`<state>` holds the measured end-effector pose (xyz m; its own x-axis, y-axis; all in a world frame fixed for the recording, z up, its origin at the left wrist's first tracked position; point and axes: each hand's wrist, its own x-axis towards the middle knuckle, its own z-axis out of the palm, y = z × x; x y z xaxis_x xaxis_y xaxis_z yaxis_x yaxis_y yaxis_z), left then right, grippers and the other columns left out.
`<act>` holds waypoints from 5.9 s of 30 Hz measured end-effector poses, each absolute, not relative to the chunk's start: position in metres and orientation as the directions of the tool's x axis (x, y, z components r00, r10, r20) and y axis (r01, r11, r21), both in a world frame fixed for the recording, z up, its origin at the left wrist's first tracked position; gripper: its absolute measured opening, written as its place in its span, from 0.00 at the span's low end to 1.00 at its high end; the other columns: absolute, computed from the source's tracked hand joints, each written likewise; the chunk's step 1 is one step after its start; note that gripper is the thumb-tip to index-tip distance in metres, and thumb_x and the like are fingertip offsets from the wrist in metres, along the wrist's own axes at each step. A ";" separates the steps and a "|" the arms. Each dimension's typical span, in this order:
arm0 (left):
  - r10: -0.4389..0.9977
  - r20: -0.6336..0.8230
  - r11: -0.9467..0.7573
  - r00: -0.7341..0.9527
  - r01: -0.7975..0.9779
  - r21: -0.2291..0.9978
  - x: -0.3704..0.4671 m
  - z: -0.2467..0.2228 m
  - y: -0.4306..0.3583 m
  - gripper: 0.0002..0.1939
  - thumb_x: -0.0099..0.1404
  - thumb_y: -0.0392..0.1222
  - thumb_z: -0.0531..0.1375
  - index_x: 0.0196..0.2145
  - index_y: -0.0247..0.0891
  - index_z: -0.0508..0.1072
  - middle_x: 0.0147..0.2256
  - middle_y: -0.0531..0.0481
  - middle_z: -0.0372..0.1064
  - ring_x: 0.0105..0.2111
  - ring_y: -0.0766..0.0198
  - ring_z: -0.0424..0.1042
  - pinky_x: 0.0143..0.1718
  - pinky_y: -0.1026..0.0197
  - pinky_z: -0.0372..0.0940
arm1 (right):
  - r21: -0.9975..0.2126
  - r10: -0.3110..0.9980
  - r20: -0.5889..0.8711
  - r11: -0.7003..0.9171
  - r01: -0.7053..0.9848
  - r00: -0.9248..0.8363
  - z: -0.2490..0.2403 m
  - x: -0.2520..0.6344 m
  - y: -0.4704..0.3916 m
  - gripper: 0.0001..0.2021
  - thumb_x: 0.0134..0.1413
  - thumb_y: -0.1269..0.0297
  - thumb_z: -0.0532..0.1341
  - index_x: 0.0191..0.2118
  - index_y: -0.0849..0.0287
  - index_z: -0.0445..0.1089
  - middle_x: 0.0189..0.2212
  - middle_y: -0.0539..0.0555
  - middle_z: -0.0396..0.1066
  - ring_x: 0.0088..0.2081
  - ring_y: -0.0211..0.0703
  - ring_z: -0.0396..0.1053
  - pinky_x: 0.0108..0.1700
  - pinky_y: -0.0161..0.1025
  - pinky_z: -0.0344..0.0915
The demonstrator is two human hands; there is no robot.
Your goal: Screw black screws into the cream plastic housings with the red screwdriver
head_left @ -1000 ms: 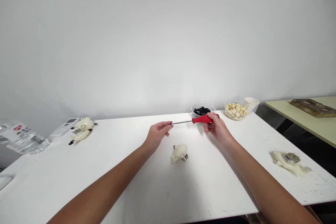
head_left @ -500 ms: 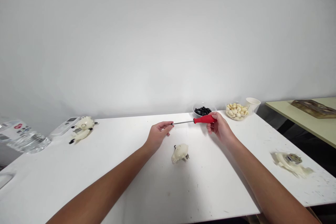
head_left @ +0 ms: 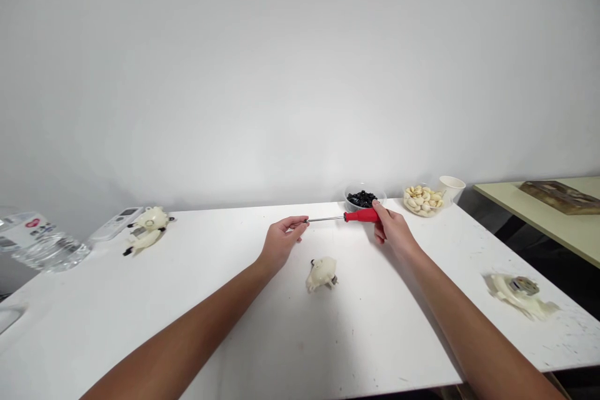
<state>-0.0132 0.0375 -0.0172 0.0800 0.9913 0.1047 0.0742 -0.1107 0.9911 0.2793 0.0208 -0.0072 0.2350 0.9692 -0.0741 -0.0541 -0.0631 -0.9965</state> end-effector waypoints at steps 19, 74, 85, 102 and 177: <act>0.989 0.120 -0.130 0.085 0.119 0.984 -0.013 -0.016 0.038 0.20 0.60 0.54 0.70 0.46 0.39 0.84 0.40 0.44 0.80 0.28 0.64 0.70 0.33 0.58 0.69 | -0.981 0.983 -0.153 -0.138 -0.138 0.104 0.005 0.273 0.014 0.28 0.59 0.35 0.61 0.26 0.57 0.66 0.18 0.53 0.68 0.16 0.40 0.63 0.19 0.39 0.63; 0.822 -0.003 0.016 0.570 -0.018 1.000 -0.024 -0.010 -0.012 0.15 0.68 0.55 0.60 0.40 0.41 0.71 0.32 0.47 0.73 0.25 0.61 0.67 0.26 0.61 0.59 | -0.213 0.680 0.523 0.688 0.694 -0.514 -0.013 0.212 -0.006 0.20 0.65 0.66 0.59 0.61 0.50 0.71 0.61 0.57 0.72 0.66 0.61 0.60 0.69 0.64 0.48; 0.873 -0.122 0.346 0.472 -0.423 0.837 -0.027 -0.004 0.012 0.15 0.70 0.50 0.56 0.39 0.36 0.74 0.33 0.46 0.68 0.30 0.60 0.64 0.33 0.58 0.67 | -0.223 0.696 0.517 0.671 0.707 -0.498 -0.014 0.206 -0.009 0.11 0.67 0.63 0.61 0.52 0.52 0.75 0.51 0.57 0.78 0.60 0.56 0.68 0.70 0.62 0.47; 0.931 -0.002 0.064 0.364 -0.158 0.985 -0.017 -0.009 -0.001 0.18 0.67 0.49 0.69 0.45 0.38 0.69 0.36 0.49 0.73 0.33 0.64 0.70 0.34 0.62 0.65 | -0.661 0.833 0.546 0.496 0.563 -0.094 -0.014 0.213 -0.004 0.05 0.67 0.61 0.63 0.42 0.52 0.78 0.39 0.53 0.80 0.46 0.52 0.72 0.57 0.56 0.60; 0.855 0.403 -0.494 0.325 0.276 0.825 -0.015 -0.001 -0.011 0.10 0.71 0.46 0.65 0.47 0.47 0.83 0.41 0.46 0.76 0.41 0.56 0.73 0.42 0.55 0.68 | -0.674 0.831 0.514 0.545 0.499 -0.214 0.001 0.201 -0.023 0.06 0.68 0.57 0.64 0.42 0.47 0.80 0.30 0.50 0.78 0.35 0.46 0.72 0.47 0.50 0.59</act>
<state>-0.0149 -0.0105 -0.0010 0.3254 0.8554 0.4029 0.2761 -0.4935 0.8248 0.2005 -0.0227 0.0011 -0.2144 0.8307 0.5137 0.4988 0.5453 -0.6737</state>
